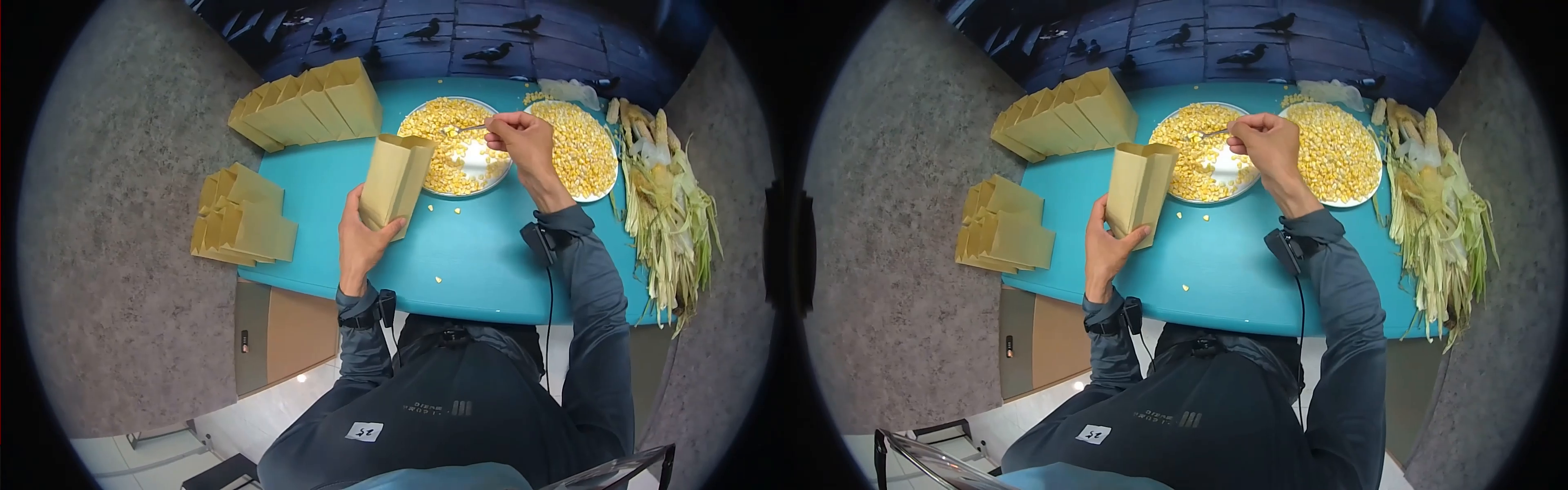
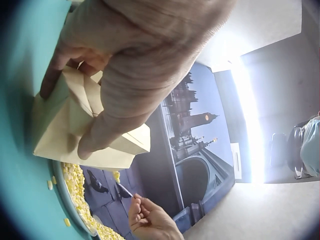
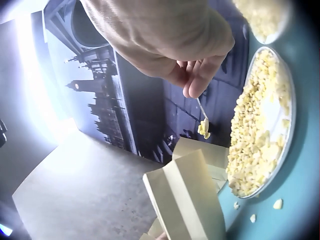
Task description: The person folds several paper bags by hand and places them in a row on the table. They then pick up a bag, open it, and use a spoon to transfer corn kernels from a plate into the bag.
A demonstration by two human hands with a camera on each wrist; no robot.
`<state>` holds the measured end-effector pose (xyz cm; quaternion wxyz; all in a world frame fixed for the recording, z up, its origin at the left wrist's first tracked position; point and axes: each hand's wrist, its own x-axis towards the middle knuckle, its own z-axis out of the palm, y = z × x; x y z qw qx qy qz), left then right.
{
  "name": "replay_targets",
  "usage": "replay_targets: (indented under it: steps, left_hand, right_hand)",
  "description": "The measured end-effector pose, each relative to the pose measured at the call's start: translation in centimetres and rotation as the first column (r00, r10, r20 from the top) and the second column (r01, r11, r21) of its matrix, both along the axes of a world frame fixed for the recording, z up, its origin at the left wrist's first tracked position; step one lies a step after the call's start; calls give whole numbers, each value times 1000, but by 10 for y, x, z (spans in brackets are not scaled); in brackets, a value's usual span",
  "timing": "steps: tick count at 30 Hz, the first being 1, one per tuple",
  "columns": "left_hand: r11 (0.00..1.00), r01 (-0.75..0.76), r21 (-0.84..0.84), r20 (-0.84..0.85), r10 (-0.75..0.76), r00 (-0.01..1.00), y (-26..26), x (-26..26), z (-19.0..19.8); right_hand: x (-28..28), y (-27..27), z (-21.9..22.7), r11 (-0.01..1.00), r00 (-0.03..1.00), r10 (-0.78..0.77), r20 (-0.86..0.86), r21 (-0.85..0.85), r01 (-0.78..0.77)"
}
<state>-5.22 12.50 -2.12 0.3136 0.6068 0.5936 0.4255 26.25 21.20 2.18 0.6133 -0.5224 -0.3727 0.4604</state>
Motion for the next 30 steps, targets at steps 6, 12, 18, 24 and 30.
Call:
replay_targets:
  steps: [6, 12, 18, 24, 30]
  left_hand:
    - [998, 56, 10, -2, -56, 998, 5, 19, 2]
    - [997, 33, 74, -93, -26, 995, 0, 16, 9]
    - [1000, 5, 21, 113, -7, 994, -1, 0, -14]
    - [996, -89, 2, 199, 86, 976, -8, -10, 1]
    - [996, -90, -1, 252, 88, 964, -15, -19, 6]
  right_hand:
    - [-13, -21, 25, 974, 981, 57, 184, 205, -94]
    - [-25, -38, 29, 743, 760, -124, 638, 567, -355]
    - [-26, -26, 17, 827, 775, -271, 571, 550, -116]
    - [-49, -27, -23, 872, 724, -94, 683, 407, -271]
    - [-44, -20, -36, 899, 687, -145, 712, 384, -208]
